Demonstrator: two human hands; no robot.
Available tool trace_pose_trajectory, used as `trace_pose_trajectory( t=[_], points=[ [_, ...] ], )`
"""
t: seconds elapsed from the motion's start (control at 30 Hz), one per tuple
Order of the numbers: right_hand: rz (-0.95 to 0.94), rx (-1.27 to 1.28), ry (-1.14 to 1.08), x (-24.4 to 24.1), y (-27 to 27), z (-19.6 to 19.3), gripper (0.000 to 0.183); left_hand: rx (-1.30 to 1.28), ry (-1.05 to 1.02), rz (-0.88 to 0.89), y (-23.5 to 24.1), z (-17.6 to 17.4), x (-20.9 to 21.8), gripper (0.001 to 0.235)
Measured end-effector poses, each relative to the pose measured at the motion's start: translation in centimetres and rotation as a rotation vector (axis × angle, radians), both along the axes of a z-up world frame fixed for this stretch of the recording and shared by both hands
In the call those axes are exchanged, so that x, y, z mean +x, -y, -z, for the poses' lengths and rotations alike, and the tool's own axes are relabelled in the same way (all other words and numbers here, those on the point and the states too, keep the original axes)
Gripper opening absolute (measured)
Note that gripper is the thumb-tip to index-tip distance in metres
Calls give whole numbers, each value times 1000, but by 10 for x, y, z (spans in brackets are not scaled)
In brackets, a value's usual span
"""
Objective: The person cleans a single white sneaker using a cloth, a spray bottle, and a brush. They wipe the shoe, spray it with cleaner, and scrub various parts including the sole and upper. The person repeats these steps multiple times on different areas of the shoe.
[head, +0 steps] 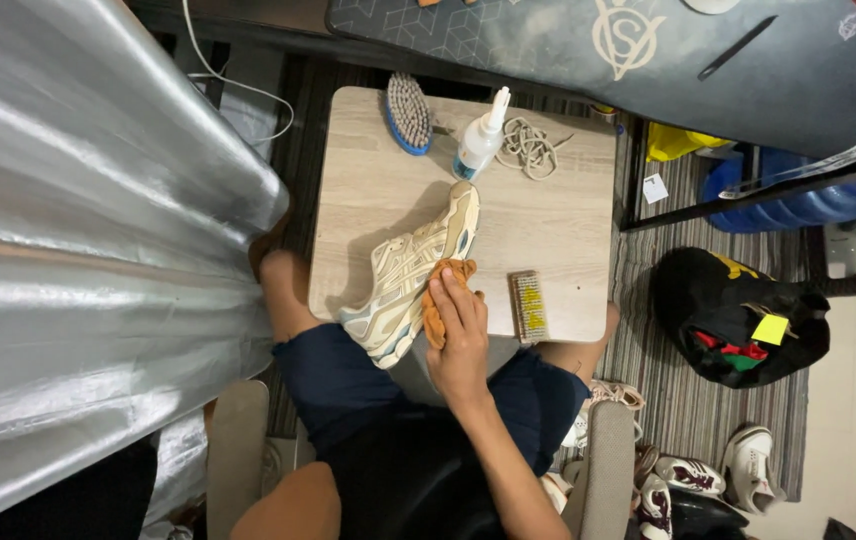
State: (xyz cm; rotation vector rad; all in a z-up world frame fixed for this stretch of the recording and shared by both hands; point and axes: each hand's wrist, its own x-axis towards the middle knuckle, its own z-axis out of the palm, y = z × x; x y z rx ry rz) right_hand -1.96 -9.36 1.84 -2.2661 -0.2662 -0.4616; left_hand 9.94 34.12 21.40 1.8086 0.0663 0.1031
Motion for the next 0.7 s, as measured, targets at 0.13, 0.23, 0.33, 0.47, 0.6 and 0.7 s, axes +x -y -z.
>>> trace_pose_trajectory(
  t=[0.13,0.23,0.33,0.47,0.6,0.7],
  points=[
    [0,-6,-6,-1,0,-2,58,19,-8,6,33,10,31,32],
    [-3,4,-1,-2,0,-2,57,29,-13,11,54,19,49,32],
    [-7,8,-3,-1,0,-5,56,39,-9,22,78,22,65,32],
    [-12,1,-10,-1,1,-6,56,59,-6,30,98,29,80,33],
    [-18,11,-5,-1,0,-6,57,73,-9,34,118,34,84,33],
    [-16,8,9,1,0,-5,56,85,-1,48,131,36,93,33]
  ],
)
